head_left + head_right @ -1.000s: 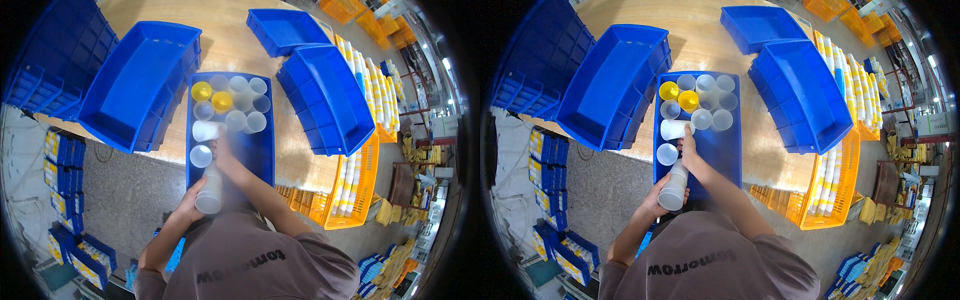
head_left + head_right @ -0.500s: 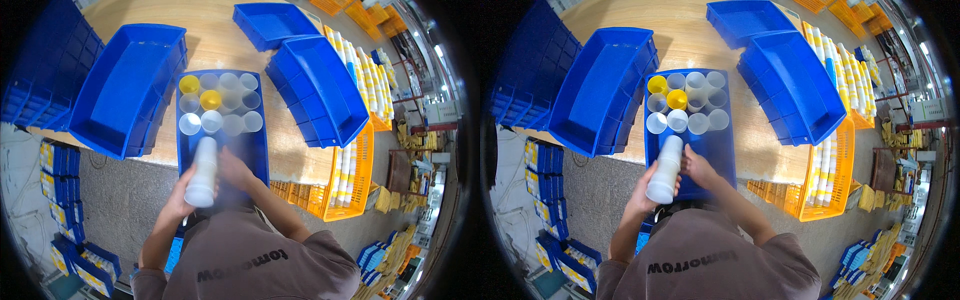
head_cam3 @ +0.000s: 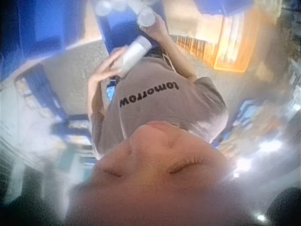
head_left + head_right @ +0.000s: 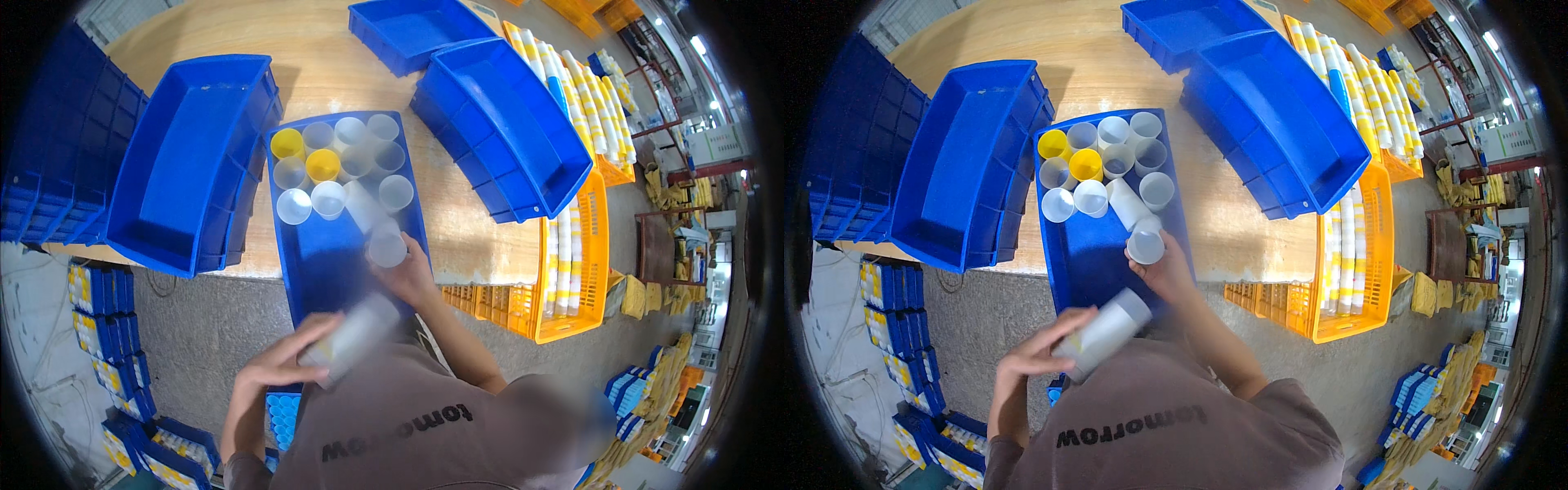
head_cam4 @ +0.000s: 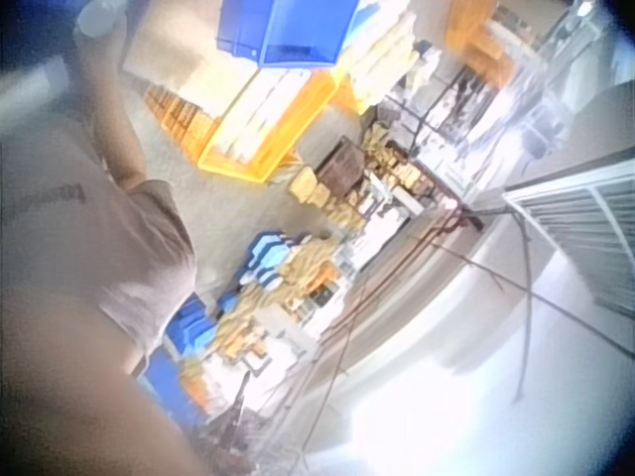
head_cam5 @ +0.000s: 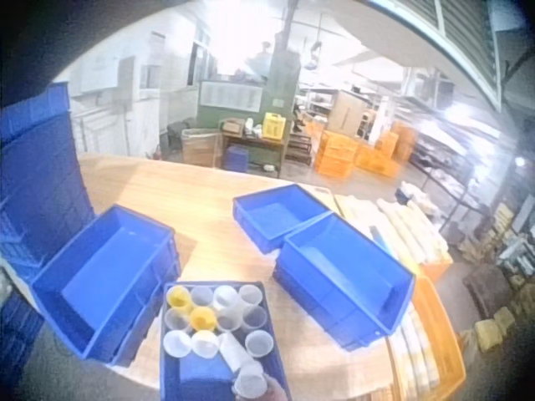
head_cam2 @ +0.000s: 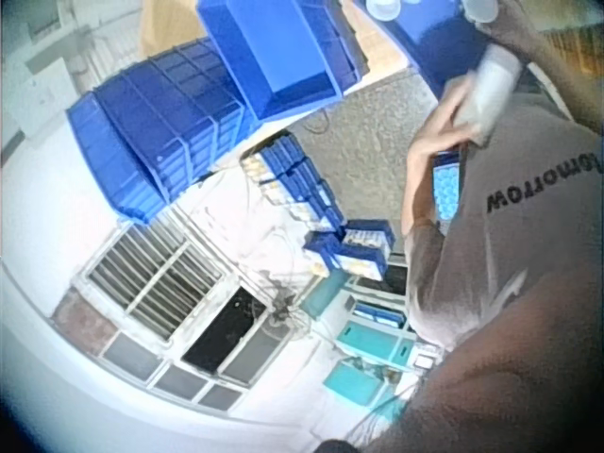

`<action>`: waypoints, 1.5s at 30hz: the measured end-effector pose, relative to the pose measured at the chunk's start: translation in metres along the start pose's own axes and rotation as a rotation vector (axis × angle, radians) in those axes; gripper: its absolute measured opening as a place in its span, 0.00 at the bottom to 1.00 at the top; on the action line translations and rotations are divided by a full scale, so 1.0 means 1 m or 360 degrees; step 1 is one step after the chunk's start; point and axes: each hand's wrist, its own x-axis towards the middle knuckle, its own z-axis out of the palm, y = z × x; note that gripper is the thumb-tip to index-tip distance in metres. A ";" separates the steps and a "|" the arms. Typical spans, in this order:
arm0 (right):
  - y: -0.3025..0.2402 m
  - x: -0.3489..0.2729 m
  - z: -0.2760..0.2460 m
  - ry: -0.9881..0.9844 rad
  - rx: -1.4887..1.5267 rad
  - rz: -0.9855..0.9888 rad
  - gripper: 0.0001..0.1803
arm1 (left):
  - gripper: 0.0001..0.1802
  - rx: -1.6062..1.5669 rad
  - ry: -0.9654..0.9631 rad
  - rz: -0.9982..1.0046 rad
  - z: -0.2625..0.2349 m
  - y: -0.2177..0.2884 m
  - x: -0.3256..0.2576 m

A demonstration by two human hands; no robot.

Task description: The person sorts white and yellow plastic caps from blue trays into separate stacks. They then use a handheld green device to scan the caps in the trays. Finally, they place the sorted caps into a blue tray and move it to a nearby table.

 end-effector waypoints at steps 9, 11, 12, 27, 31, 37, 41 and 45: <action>-0.020 0.031 0.063 -0.0371 -0.0209 0.0094 0.27 | 0.13 0.0137 0.0790 -0.0236 0.025 -0.033 0.019; -0.029 0.027 0.076 -0.0443 -0.0336 -0.0003 0.26 | 0.14 0.0563 0.1064 -0.0113 0.007 -0.044 0.050; -0.033 0.019 0.080 -0.0423 -0.0463 -0.0118 0.26 | 0.15 0.0829 0.1210 -0.0074 -0.007 -0.048 0.067; -0.009 -0.020 -0.002 0.0209 -0.0185 0.0027 0.39 | 0.13 0.1400 0.1575 0.0129 -0.031 -0.031 0.124; 0.012 -0.037 0.012 -0.0074 -0.0137 0.0323 0.43 | 0.15 0.1551 0.1650 0.0332 -0.010 -0.008 0.111; 0.062 -0.013 0.035 -0.0353 -0.0347 0.0473 0.30 | 0.25 0.1667 0.1738 0.0046 0.020 0.013 0.063; 0.072 0.032 0.012 -0.0251 0.0029 0.0447 0.26 | 0.27 0.1645 0.1846 0.0052 0.018 0.014 0.040; 0.059 0.051 -0.040 -0.0266 0.1138 0.1038 0.33 | 0.21 0.1737 0.1691 -0.0314 -0.004 -0.001 0.035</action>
